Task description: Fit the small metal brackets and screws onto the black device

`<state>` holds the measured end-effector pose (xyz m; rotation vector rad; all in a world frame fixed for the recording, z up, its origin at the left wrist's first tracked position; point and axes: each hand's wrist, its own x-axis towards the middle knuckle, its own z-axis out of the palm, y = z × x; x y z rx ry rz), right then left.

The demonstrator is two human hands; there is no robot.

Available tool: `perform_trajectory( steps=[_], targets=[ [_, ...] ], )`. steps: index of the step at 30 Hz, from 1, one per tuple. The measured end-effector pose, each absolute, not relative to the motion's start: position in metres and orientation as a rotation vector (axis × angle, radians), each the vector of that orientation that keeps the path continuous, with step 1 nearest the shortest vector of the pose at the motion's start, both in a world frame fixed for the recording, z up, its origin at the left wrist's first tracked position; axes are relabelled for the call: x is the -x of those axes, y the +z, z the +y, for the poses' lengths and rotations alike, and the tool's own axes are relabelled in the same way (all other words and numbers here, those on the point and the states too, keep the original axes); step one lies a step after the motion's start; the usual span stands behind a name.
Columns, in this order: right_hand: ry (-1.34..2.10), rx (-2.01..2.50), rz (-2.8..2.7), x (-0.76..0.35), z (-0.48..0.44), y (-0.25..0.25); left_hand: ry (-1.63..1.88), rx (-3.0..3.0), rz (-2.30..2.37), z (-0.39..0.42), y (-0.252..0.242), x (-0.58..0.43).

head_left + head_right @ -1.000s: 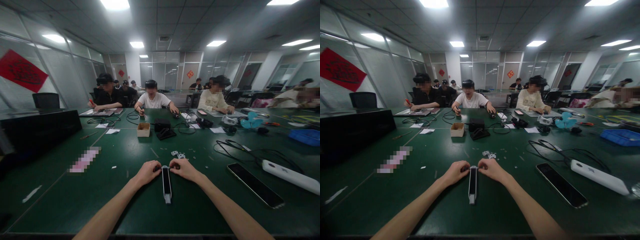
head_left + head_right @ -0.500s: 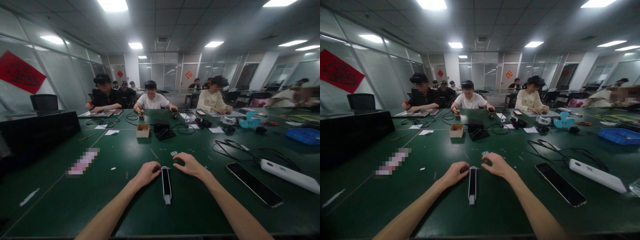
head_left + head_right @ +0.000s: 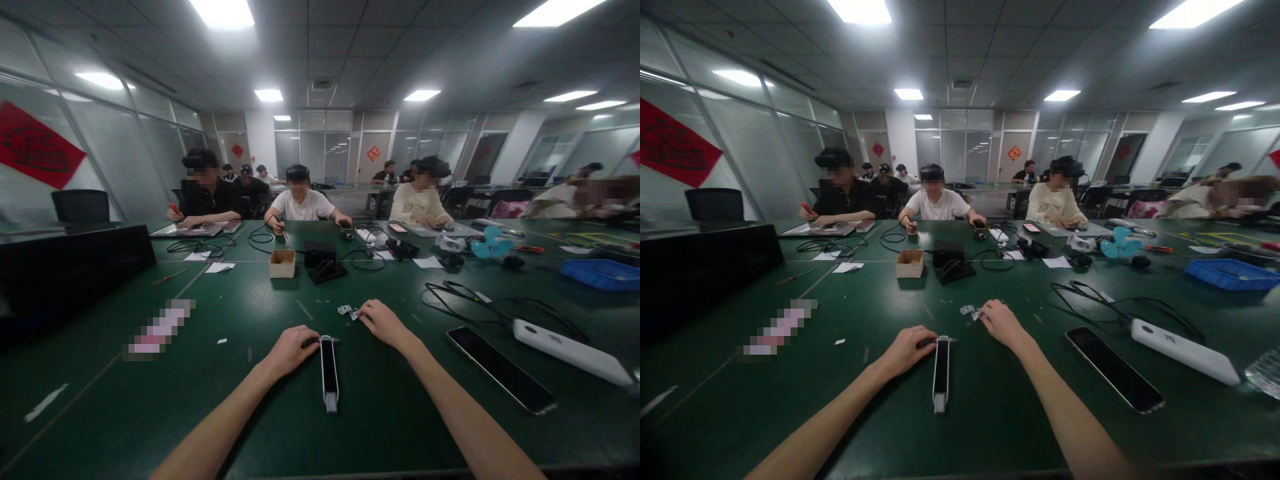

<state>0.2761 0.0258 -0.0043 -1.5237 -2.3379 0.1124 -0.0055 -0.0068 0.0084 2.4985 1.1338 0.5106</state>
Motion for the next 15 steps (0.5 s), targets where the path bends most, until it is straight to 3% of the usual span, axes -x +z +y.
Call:
perform_trajectory(
  steps=[6, 15],
  targets=[
    [0.045, 1.593, -2.203, -0.294, 0.016, 0.02, 0.535, -2.495, 1.115, -0.006, 0.007, 0.007],
    [0.434, 2.015, -2.233, -0.306, 0.006, 0.033, 0.56, -2.479, 1.109, -0.004, 0.003, 0.006]
  ],
)
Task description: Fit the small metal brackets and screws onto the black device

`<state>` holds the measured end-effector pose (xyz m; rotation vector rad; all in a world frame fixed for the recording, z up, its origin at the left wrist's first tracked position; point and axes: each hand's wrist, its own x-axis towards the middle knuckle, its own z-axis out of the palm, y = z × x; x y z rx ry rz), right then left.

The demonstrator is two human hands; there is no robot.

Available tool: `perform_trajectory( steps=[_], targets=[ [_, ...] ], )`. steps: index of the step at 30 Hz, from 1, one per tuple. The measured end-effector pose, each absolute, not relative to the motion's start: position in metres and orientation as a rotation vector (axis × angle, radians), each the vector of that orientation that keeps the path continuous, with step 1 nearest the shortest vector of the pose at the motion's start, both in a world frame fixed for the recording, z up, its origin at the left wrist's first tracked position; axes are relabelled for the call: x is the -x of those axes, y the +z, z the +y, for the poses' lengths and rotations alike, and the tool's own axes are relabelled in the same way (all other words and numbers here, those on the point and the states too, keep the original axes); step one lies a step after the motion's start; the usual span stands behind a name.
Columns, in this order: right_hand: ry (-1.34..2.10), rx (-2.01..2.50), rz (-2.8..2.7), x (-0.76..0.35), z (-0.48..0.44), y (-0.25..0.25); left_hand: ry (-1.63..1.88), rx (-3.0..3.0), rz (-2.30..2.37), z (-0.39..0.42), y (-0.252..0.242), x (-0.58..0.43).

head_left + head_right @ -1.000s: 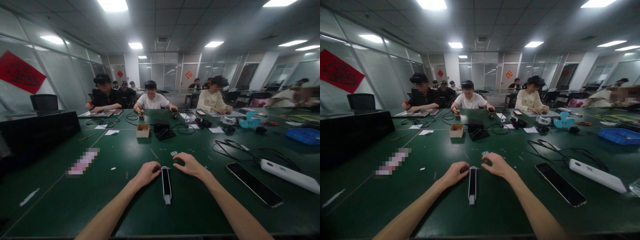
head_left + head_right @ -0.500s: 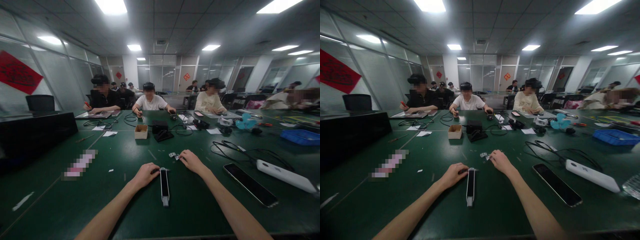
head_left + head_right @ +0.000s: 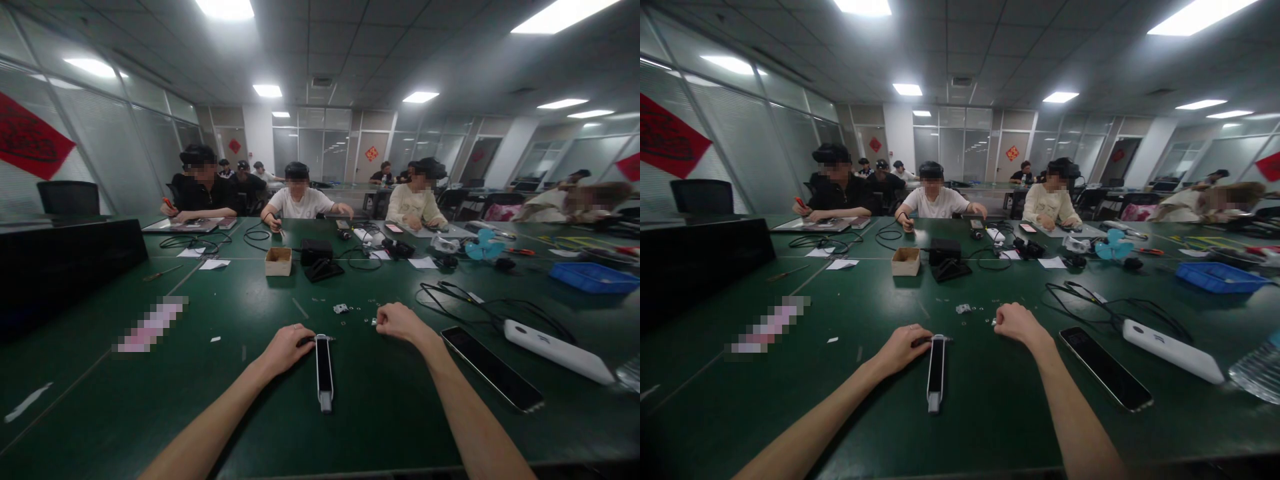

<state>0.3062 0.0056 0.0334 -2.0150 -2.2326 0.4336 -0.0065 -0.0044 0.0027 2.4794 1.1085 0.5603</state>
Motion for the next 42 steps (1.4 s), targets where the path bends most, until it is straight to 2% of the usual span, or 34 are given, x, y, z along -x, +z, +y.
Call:
perform_trajectory(
  steps=[6, 9, 14, 21, 42],
  targets=[
    [0.433, 2.043, -2.24, -0.305, 0.005, 0.031, 0.569, -2.487, 1.13, -0.005, 0.004, 0.006],
    [0.275, 2.027, -2.223, -0.296, 0.004, 0.033, 0.566, -2.493, 1.133, -0.006, 0.005, 0.005],
    [0.092, 1.712, -2.36, -0.265, 0.004, 0.022, 0.578, -2.545, 1.154, -0.005, 0.0, 0.003],
    [0.118, 1.642, -2.428, -0.236, 0.009, 0.006, 0.597, -2.574, 1.22, -0.005, -0.005, 0.0],
    [0.017, 1.658, -2.364, -0.222, 0.015, 0.007, 0.661, -2.503, 1.33, -0.008, -0.003, -0.007]
  ],
)
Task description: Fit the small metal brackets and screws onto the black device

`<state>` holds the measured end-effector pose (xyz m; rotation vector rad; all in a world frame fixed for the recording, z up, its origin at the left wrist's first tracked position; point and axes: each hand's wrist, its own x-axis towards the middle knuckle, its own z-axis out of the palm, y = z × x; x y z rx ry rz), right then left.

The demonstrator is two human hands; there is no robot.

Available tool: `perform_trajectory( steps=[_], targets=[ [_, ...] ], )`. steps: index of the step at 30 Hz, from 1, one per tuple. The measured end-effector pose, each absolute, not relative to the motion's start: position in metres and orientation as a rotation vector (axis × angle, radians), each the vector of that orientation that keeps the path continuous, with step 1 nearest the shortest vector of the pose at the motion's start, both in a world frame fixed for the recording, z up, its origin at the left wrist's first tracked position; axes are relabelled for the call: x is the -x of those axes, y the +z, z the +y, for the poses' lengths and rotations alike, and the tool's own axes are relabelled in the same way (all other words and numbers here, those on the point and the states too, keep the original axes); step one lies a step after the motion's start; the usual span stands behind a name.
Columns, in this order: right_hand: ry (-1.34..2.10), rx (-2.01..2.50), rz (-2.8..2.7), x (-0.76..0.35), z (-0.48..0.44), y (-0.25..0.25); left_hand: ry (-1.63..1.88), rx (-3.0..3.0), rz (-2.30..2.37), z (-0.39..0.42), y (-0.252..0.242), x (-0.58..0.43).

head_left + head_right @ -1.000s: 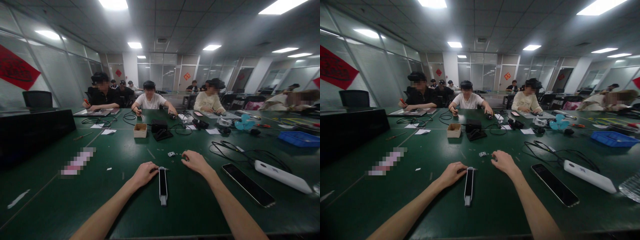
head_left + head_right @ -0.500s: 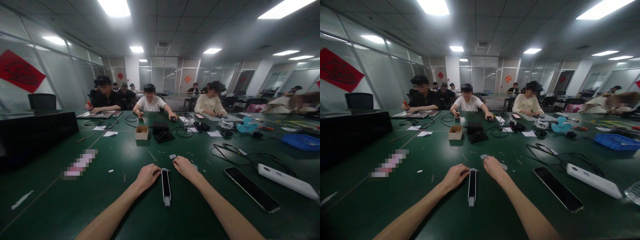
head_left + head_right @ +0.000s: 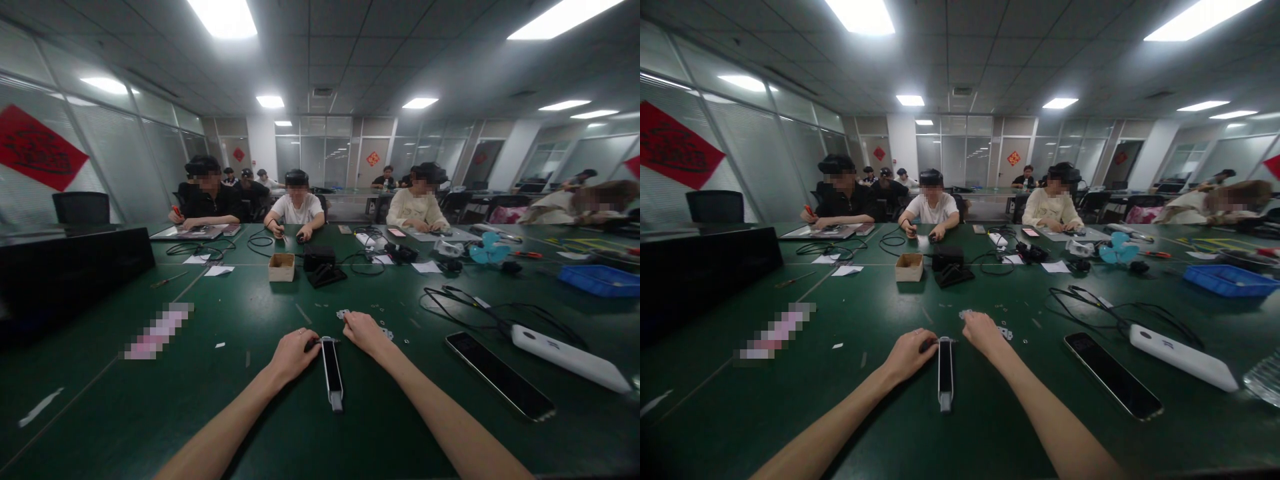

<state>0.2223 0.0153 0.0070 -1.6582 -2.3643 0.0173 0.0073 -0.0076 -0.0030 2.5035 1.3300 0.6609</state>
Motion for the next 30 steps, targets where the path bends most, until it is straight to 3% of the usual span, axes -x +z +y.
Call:
perform_trajectory(
  steps=[6, 15, 30],
  targets=[
    [0.006, 1.558, -2.321, -0.223, 0.012, 0.006, 0.685, -2.502, 1.331, -0.01, 0.0, -0.007],
    [0.092, 0.894, -2.18, -0.202, -0.017, 0.006, 0.989, -2.464, 1.213, -0.011, 0.0, -0.004],
    [0.246, 0.741, -2.023, -0.19, -0.026, 0.0, 1.13, -2.536, 1.013, -0.011, -0.008, -0.004]
  ],
)
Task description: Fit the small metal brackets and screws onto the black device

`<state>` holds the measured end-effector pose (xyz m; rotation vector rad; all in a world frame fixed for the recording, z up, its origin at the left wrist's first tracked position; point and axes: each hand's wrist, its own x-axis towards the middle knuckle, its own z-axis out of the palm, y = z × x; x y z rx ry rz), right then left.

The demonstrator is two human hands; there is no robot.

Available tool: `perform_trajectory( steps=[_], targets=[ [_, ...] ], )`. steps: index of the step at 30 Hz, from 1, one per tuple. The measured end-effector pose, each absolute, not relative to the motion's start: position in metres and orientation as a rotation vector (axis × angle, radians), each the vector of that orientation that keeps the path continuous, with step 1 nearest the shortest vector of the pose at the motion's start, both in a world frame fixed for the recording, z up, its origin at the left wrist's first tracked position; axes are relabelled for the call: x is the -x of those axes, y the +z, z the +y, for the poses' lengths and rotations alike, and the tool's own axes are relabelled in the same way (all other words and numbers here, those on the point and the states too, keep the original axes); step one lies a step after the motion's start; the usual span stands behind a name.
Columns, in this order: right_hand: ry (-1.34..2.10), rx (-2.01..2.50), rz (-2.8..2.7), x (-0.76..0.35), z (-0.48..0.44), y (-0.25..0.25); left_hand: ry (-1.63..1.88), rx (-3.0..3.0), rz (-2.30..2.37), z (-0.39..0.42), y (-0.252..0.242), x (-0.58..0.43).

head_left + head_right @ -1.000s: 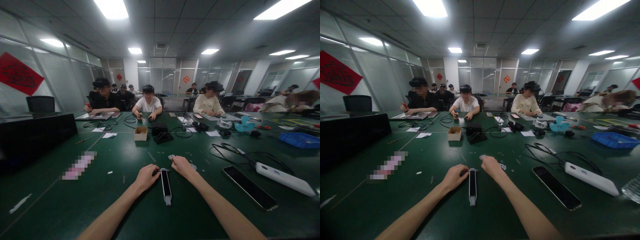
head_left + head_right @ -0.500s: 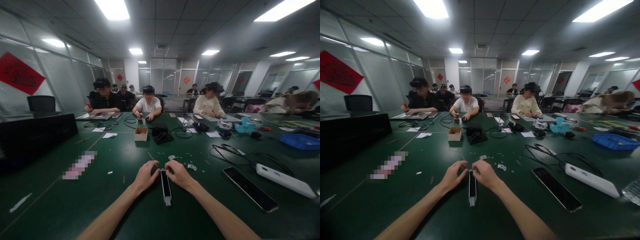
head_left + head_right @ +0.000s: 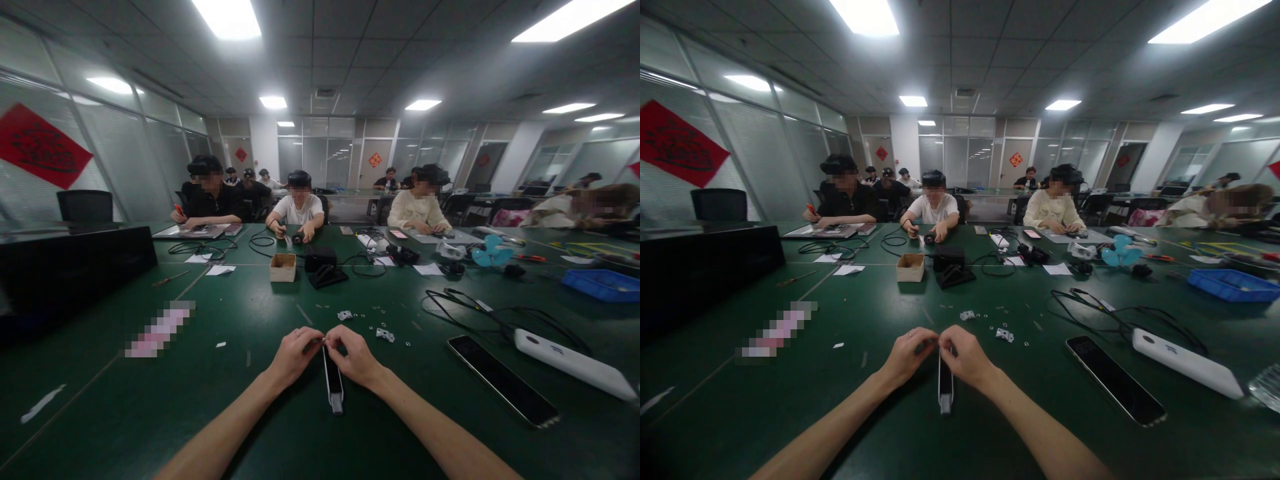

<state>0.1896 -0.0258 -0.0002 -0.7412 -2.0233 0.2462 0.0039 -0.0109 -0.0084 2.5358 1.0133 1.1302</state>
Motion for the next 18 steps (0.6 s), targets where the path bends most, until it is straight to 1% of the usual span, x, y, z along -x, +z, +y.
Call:
perform_trajectory(
  steps=[6, 18],
  targets=[
    [0.249, 0.756, -1.991, -0.1914, -0.0238, -0.0001, 1.193, -2.519, 0.957, -0.0137, -0.0043, -0.0049],
    [0.311, 0.762, -2.022, -0.192, -0.0254, 0.0029, 1.18, -2.55, 0.867, -0.0174, 0.0018, -0.0034]
  ],
)
